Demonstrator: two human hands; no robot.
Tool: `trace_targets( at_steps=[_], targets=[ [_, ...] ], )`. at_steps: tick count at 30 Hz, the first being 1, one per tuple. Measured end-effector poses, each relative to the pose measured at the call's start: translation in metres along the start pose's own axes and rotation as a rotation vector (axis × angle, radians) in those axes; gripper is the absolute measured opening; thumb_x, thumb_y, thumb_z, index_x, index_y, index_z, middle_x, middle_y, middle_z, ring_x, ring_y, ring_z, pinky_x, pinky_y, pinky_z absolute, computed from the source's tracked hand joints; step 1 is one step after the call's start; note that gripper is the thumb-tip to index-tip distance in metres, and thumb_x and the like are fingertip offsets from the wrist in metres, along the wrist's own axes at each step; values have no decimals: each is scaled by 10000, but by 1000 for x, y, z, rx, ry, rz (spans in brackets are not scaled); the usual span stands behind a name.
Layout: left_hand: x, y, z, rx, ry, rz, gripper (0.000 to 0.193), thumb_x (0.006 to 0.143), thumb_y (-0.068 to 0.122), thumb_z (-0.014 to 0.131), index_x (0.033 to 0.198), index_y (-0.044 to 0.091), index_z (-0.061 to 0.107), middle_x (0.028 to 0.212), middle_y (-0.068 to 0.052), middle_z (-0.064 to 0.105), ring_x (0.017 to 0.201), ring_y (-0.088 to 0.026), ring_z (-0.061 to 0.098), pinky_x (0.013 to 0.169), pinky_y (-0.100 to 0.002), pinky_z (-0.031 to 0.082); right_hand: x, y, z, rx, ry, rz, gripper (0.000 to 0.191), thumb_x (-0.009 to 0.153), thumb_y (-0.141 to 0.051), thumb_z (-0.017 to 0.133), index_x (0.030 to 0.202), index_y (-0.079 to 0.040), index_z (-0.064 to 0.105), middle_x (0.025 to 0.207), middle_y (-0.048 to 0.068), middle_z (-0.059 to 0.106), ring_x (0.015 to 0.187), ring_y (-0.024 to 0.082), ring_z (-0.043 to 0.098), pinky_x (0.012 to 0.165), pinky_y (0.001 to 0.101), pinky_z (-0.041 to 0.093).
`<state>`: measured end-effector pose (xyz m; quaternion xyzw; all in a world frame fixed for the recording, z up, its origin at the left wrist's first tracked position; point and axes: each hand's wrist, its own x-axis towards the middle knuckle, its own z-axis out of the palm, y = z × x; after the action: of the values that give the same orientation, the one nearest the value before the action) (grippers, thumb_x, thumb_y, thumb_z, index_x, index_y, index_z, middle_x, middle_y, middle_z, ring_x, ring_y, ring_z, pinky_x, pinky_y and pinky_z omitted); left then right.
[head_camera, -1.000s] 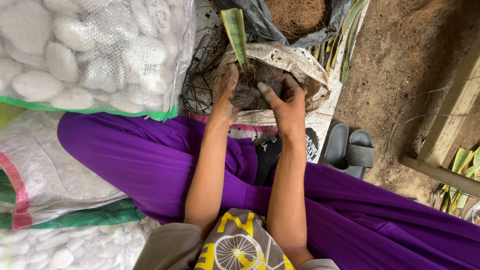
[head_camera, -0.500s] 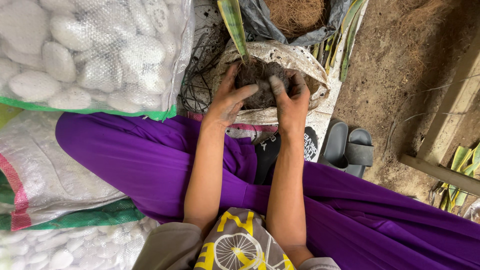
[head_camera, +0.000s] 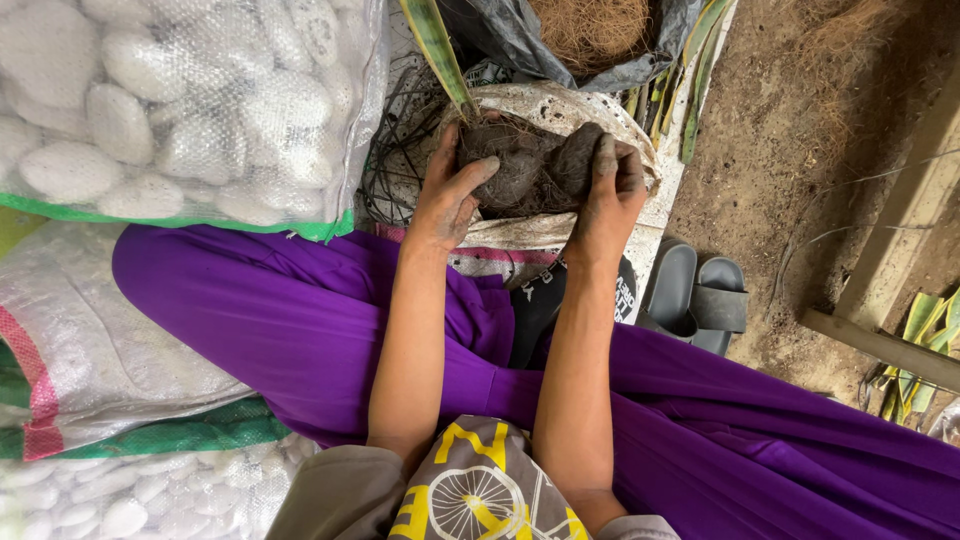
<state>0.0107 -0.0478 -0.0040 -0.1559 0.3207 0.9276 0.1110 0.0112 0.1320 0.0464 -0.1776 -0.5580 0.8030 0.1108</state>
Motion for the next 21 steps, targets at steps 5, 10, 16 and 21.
trace_targets(
  at_steps=[5, 10, 16, 21],
  targets=[
    [0, 0, 1, 30, -66, 66, 852, 871, 37, 792, 1569, -43, 310, 1391, -196, 592, 1258, -248, 622, 1114, -357, 521, -5, 2, 11, -692, 75, 26, 366, 1033, -337, 612, 1301, -92, 657, 1341, 143, 587, 1300, 268, 549, 1151, 454, 427],
    [-2, 2, 8, 196, -71, 163, 721, 887, 29, 783, 1500, -60, 414, 1358, -179, 609, 1238, -230, 631, 1106, -363, 539, -21, -11, 24, -352, -274, 6, 631, 1043, -450, 613, 1549, -86, 512, 1622, 173, 474, 1539, 330, 409, 1279, 560, 326],
    [-8, 5, 17, 379, -75, 265, 570, 908, 27, 753, 1426, -29, 521, 1279, -128, 645, 1157, -190, 648, 1018, -314, 558, -33, -8, 42, 108, -409, 382, 772, 945, -418, 710, 1570, -124, 362, 1575, 167, 434, 1452, 378, 445, 1142, 648, 446],
    [-13, 8, 27, 416, -130, 280, 522, 938, 33, 751, 1417, 5, 543, 1250, -98, 663, 1144, -181, 653, 1028, -320, 561, -34, 7, 34, 156, -349, 321, 787, 944, -365, 745, 1562, -102, 336, 1575, 102, 429, 1444, 339, 458, 1164, 568, 459]
  ],
)
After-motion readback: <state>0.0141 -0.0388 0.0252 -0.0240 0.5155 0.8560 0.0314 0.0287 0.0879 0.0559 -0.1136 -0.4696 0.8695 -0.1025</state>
